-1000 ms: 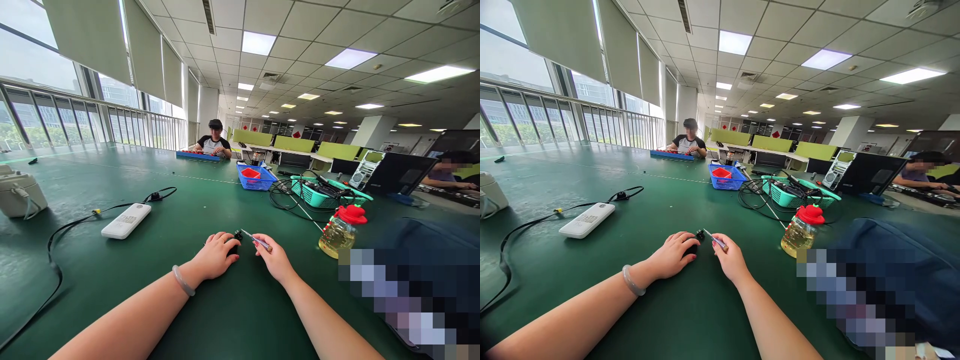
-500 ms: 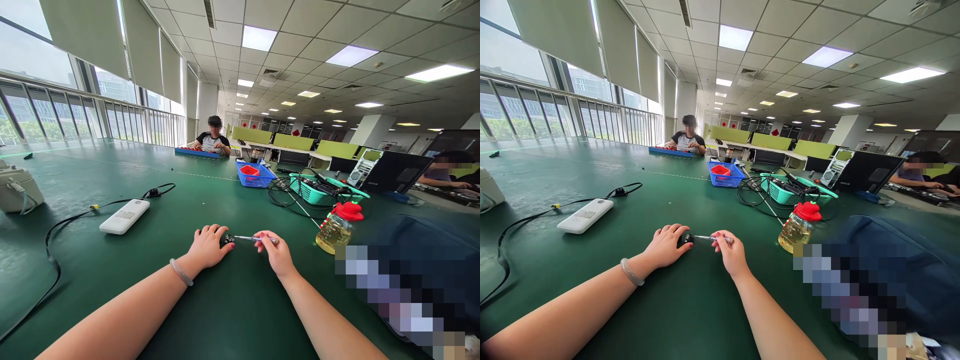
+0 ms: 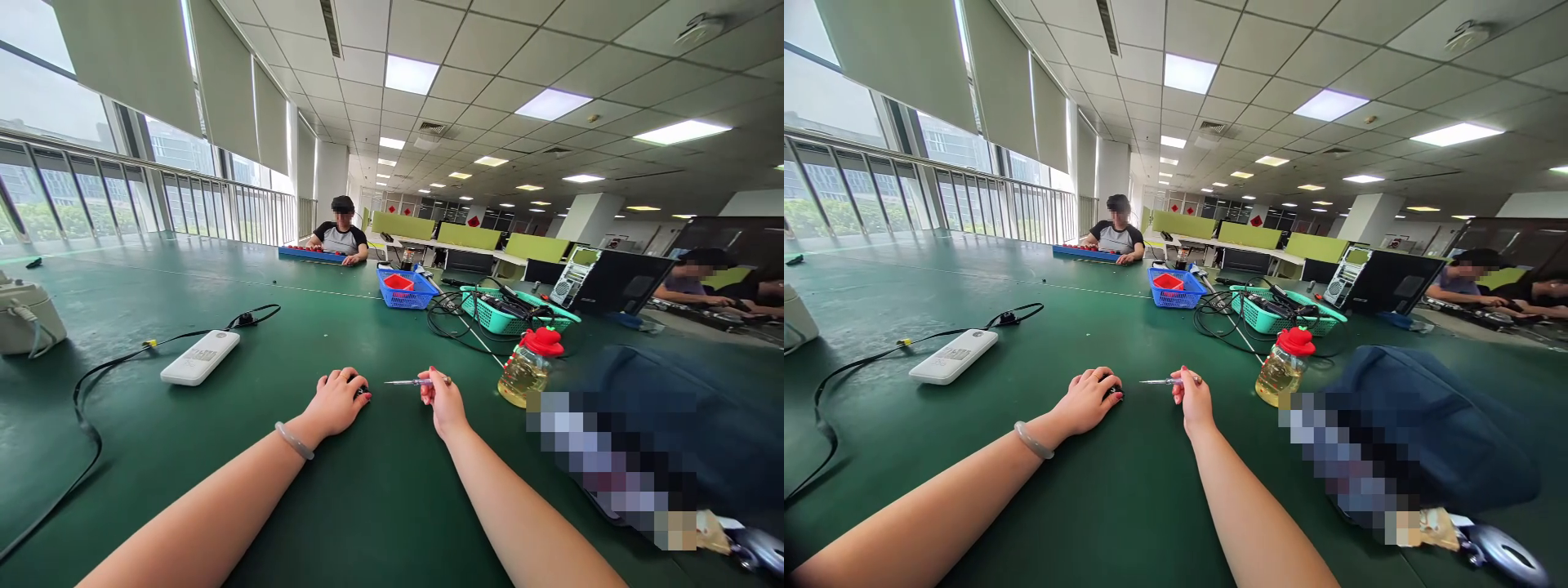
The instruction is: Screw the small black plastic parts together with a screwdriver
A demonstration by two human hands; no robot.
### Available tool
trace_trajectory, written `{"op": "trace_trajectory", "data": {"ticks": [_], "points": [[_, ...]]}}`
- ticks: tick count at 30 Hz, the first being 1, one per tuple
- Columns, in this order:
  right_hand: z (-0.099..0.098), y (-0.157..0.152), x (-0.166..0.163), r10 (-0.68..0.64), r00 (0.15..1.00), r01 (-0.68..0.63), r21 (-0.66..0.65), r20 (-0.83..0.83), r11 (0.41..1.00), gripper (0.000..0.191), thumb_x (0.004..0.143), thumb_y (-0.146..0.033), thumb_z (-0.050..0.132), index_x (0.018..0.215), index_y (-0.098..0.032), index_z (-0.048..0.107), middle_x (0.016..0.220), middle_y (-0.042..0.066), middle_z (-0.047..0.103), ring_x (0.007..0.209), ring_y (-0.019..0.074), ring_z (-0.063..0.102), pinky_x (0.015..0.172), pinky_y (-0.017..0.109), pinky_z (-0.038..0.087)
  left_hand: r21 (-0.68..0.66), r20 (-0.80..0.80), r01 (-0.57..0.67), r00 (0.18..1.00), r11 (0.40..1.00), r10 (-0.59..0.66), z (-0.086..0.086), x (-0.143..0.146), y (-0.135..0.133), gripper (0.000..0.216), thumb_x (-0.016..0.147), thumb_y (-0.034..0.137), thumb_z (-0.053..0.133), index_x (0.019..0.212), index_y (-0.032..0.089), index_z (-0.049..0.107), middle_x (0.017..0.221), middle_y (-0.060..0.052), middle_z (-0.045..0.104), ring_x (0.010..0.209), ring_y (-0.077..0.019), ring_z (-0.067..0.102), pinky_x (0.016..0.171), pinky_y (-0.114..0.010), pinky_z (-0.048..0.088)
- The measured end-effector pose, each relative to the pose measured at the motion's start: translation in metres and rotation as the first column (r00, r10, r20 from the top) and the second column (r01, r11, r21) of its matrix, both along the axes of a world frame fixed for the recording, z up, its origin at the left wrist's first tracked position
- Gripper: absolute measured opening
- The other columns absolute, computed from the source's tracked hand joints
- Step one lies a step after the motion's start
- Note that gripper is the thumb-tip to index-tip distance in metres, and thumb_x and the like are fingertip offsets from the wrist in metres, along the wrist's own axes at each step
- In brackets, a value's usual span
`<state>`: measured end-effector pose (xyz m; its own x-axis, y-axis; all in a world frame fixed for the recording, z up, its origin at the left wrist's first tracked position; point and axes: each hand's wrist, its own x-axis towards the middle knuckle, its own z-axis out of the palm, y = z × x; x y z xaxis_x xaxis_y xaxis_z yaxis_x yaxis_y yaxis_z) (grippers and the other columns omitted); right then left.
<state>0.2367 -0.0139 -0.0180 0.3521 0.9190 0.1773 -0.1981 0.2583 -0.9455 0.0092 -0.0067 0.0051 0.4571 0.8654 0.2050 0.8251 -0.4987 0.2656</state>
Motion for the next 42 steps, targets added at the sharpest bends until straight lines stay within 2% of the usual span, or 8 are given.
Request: {"op": "trace_trajectory", "data": {"ticks": [7, 13, 17, 21, 25, 28, 32, 42], "points": [[0.002, 0.003, 0.0, -0.018, 1.0, 0.018, -0.003, -0.01, 1.0, 0.042, 0.069, -0.059, 0.069, 0.066, -0.018, 0.064, 0.046, -0.003, 0.051, 0.04, 0.0093, 0.042, 0.041, 0.025, 0.035, -0.027, -0.052, -0.064, 0.997, 0.998, 0.062, 0.004, -0.038, -0.01, 0.036, 0.095, 0.045, 0.033, 0.112, 0.029, 0.061, 0.125, -0.008, 0.054, 0.117, -0.027, 0.048, 0.101, -0.05, 0.035], [0.001, 0.004, 0.0, -0.014, 1.0, 0.014, 0.003, -0.022, 1.0, 0.043, 0.066, -0.06, 0.071, 0.065, -0.018, 0.064, 0.045, -0.003, 0.051, 0.038, 0.0092, 0.041, 0.039, 0.025, 0.035, -0.086, -0.14, -0.235, 0.965, 0.968, 0.222, 0.006, -0.132, -0.029, 0.041, 0.091, 0.048, 0.032, 0.115, 0.032, 0.062, 0.131, -0.008, 0.053, 0.121, -0.0286, 0.048, 0.102, -0.05, 0.035], [0.0, 0.005, 0.0, -0.009, 0.999, 0.009, 0.0, -0.032, 1.0, 0.042, 0.065, -0.059, 0.072, 0.064, -0.017, 0.064, 0.045, -0.003, 0.052, 0.039, 0.0091, 0.042, 0.038, 0.025, 0.034, -0.054, -0.195, -0.343, 0.925, 0.938, 0.327, 0.013, -0.199, -0.033, 0.043, 0.09, 0.047, 0.031, 0.115, 0.03, 0.061, 0.13, -0.007, 0.057, 0.121, -0.0293, 0.051, 0.103, -0.049, 0.033], [0.0, 0.004, 0.0, -0.009, 0.998, 0.008, -0.007, -0.058, 1.0, 0.042, 0.064, -0.058, 0.074, 0.064, -0.017, 0.064, 0.045, -0.003, 0.052, 0.039, 0.009, 0.042, 0.039, 0.024, 0.034, 0.037, -0.144, -0.478, 0.867, 0.878, 0.478, 0.031, -0.239, -0.031, 0.046, 0.091, 0.041, 0.021, 0.118, 0.027, 0.055, 0.127, 0.0, 0.062, 0.12, -0.0248, 0.052, 0.101, -0.043, 0.035], [0.001, 0.002, 0.003, -0.005, 0.992, 0.005, 0.0, -0.126, 1.0, 0.04, 0.065, -0.056, 0.074, 0.067, -0.017, 0.065, 0.047, -0.003, 0.053, 0.041, 0.0085, 0.043, 0.041, 0.024, 0.037, 0.078, 0.038, -0.621, 0.783, 0.78, 0.621, 0.049, -0.251, -0.039, 0.05, 0.091, 0.042, 0.016, 0.129, 0.024, 0.044, 0.123, -0.001, 0.064, 0.11, -0.0215, 0.055, 0.088, -0.031, 0.042], [0.003, -0.001, 0.008, -0.004, 0.982, 0.005, 0.007, -0.189, 1.0, 0.039, 0.067, -0.056, 0.072, 0.071, -0.018, 0.065, 0.05, -0.003, 0.053, 0.044, 0.0095, 0.046, 0.045, 0.026, 0.041, 0.045, 0.078, -0.659, 0.752, 0.751, 0.655, 0.049, -0.251, -0.047, 0.05, 0.09, 0.042, 0.018, 0.128, 0.025, 0.046, 0.116, 0.001, 0.066, 0.102, -0.0193, 0.058, 0.082, -0.027, 0.043], [0.003, -0.003, 0.011, 0.013, 0.971, -0.014, -0.001, -0.24, 1.0, 0.036, 0.068, -0.052, 0.073, 0.072, -0.018, 0.066, 0.052, -0.002, 0.054, 0.046, 0.0098, 0.046, 0.047, 0.027, 0.043, 0.085, -0.022, -0.602, 0.796, 0.794, 0.606, 0.036, -0.255, -0.047, 0.052, 0.09, 0.044, 0.02, 0.128, 0.028, 0.051, 0.109, 0.003, 0.07, 0.104, -0.0223, 0.058, 0.084, -0.03, 0.044], [0.001, -0.003, 0.011, 0.039, 0.956, -0.046, -0.018, -0.29, 0.999, 0.029, 0.069, -0.045, 0.076, 0.069, -0.017, 0.068, 0.051, -0.001, 0.055, 0.046, 0.0095, 0.046, 0.047, 0.025, 0.041, 0.172, -0.114, -0.478, 0.859, 0.861, 0.499, 0.017, -0.274, -0.028, 0.056, 0.089, 0.041, 0.025, 0.125, 0.023, 0.065, 0.117, -0.009, 0.07, 0.107, -0.0276, 0.062, 0.088, -0.034, 0.047]]}}
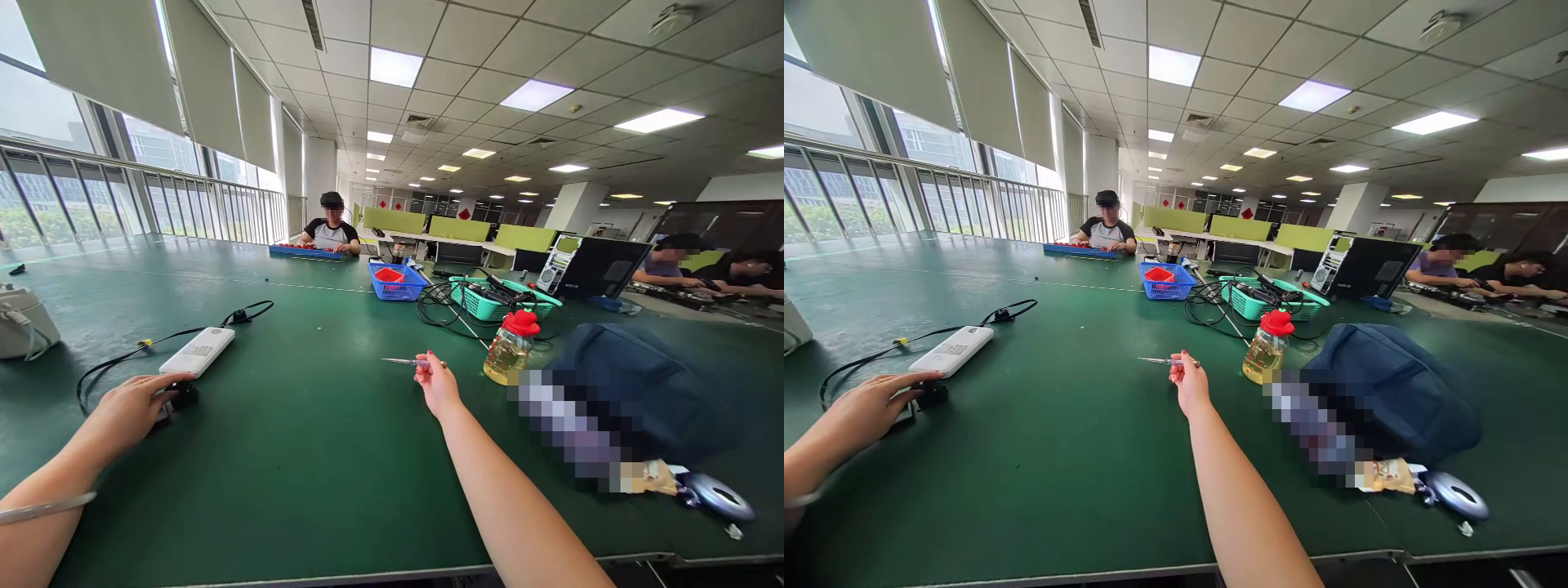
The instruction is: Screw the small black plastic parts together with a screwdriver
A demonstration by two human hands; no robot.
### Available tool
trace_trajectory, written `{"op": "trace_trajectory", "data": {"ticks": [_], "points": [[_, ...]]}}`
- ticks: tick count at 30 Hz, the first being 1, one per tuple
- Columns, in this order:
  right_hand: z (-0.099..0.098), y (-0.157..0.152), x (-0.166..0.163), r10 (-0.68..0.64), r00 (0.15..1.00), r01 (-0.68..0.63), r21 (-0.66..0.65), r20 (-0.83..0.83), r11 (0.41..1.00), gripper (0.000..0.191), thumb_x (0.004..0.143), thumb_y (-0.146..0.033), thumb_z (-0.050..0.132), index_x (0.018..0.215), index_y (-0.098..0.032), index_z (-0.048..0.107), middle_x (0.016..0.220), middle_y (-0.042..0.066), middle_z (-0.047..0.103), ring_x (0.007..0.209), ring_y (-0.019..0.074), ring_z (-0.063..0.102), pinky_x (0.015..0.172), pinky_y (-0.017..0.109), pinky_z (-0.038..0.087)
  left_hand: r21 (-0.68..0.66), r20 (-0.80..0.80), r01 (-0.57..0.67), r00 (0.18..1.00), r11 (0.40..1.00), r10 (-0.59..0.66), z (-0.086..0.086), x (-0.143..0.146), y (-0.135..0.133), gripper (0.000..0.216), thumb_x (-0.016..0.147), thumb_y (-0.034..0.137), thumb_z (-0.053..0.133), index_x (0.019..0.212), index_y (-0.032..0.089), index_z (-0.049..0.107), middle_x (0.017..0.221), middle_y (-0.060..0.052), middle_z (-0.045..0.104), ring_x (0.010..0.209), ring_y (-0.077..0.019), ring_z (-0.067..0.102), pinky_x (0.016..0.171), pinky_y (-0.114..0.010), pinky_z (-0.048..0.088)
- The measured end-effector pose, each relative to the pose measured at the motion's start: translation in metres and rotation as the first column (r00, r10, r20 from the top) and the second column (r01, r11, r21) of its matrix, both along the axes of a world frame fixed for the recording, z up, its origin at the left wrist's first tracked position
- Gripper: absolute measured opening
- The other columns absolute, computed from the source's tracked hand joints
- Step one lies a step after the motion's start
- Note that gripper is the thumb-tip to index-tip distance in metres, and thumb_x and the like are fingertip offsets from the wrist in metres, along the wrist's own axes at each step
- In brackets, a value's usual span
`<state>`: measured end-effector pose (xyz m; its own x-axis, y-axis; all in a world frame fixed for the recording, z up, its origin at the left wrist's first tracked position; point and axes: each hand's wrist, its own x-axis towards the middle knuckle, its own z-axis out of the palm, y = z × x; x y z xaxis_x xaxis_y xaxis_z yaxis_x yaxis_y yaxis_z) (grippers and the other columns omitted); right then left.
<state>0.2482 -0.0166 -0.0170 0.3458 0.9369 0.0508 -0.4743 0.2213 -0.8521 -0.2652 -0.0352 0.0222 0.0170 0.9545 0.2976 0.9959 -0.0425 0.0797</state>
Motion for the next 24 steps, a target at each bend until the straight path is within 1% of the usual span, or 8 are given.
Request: {"op": "trace_trajectory", "data": {"ticks": [4, 8, 12, 14, 16, 18, 20, 24], "points": [[0.0, 0.0, 0.0, 0.01, 1.0, -0.01, 0.004, 0.011, 1.0, 0.027, 0.07, -0.044, 0.076, 0.069, -0.018, 0.068, 0.051, -0.002, 0.055, 0.046, 0.0099, 0.046, 0.046, 0.025, 0.04, 0.003, -0.086, -0.011, 0.996, 1.0, 0.012, -0.003, 0.0, 0.002, 0.054, 0.091, 0.037, 0.025, 0.131, 0.024, 0.06, 0.125, -0.009, 0.067, 0.112, -0.028, 0.06, 0.09, -0.036, 0.045], [0.001, -0.001, -0.001, 0.021, 0.999, -0.021, 0.007, 0.031, 1.0, 0.028, 0.07, -0.044, 0.075, 0.069, -0.017, 0.068, 0.05, -0.002, 0.055, 0.045, 0.0095, 0.045, 0.046, 0.025, 0.039, 0.0, -0.168, 0.024, 0.985, 1.0, -0.024, -0.005, 0.007, 0.002, 0.053, 0.091, 0.036, 0.027, 0.129, 0.026, 0.062, 0.131, -0.007, 0.064, 0.114, -0.029, 0.059, 0.093, -0.038, 0.042], [0.001, -0.001, -0.002, 0.026, 0.999, -0.027, 0.012, 0.046, 1.0, 0.028, 0.069, -0.044, 0.075, 0.069, -0.017, 0.068, 0.05, -0.002, 0.054, 0.045, 0.0096, 0.044, 0.046, 0.026, 0.039, -0.01, -0.128, 0.046, 0.991, 0.999, -0.047, -0.004, 0.014, 0.001, 0.05, 0.09, 0.04, 0.031, 0.127, 0.029, 0.063, 0.136, -0.005, 0.061, 0.119, -0.0286, 0.057, 0.098, -0.039, 0.041], [0.0, -0.001, -0.002, 0.028, 0.998, -0.028, 0.011, 0.05, 1.0, 0.029, 0.069, -0.044, 0.076, 0.069, -0.017, 0.068, 0.05, -0.002, 0.054, 0.045, 0.0094, 0.044, 0.046, 0.026, 0.039, -0.019, -0.086, 0.007, 0.996, 1.0, -0.009, -0.002, 0.014, -0.002, 0.052, 0.091, 0.043, 0.03, 0.129, 0.028, 0.061, 0.142, -0.005, 0.055, 0.12, -0.0281, 0.056, 0.099, -0.039, 0.041], [0.001, -0.002, -0.002, 0.029, 0.998, -0.03, 0.008, 0.053, 1.0, 0.029, 0.068, -0.045, 0.076, 0.069, -0.017, 0.068, 0.05, -0.002, 0.054, 0.045, 0.009, 0.044, 0.046, 0.025, 0.039, -0.027, -0.065, -0.078, 0.995, 0.997, 0.077, 0.001, 0.014, -0.006, 0.058, 0.091, 0.048, 0.028, 0.133, 0.022, 0.058, 0.142, -0.011, 0.054, 0.117, -0.0289, 0.059, 0.098, -0.038, 0.042], [0.001, -0.002, -0.002, 0.029, 0.998, -0.03, 0.006, 0.058, 1.0, 0.03, 0.068, -0.046, 0.076, 0.069, -0.016, 0.068, 0.05, -0.002, 0.055, 0.045, 0.0088, 0.044, 0.046, 0.025, 0.038, -0.052, -0.078, -0.182, 0.981, 0.982, 0.178, 0.004, 0.014, -0.01, 0.069, 0.086, 0.058, 0.032, 0.133, 0.014, 0.057, 0.133, -0.019, 0.059, 0.111, -0.0314, 0.062, 0.096, -0.039, 0.044], [0.001, -0.002, -0.002, 0.031, 0.997, -0.031, 0.005, 0.064, 1.0, 0.031, 0.068, -0.046, 0.077, 0.07, -0.016, 0.068, 0.05, -0.002, 0.055, 0.045, 0.0087, 0.044, 0.046, 0.025, 0.038, -0.097, -0.106, -0.261, 0.962, 0.96, 0.251, 0.005, 0.014, -0.013, 0.076, 0.08, 0.066, 0.04, 0.129, 0.011, 0.06, 0.123, -0.022, 0.064, 0.105, -0.0335, 0.064, 0.092, -0.041, 0.047], [0.001, -0.002, -0.002, 0.035, 0.996, -0.035, 0.004, 0.078, 0.999, 0.032, 0.067, -0.047, 0.077, 0.07, -0.016, 0.069, 0.05, -0.002, 0.055, 0.045, 0.0086, 0.044, 0.046, 0.024, 0.037, -0.126, -0.117, -0.286, 0.955, 0.95, 0.272, 0.001, 0.009, -0.011, 0.065, 0.08, 0.053, 0.042, 0.128, 0.013, 0.06, 0.123, -0.019, 0.065, 0.107, -0.0323, 0.063, 0.088, -0.04, 0.049]]}}
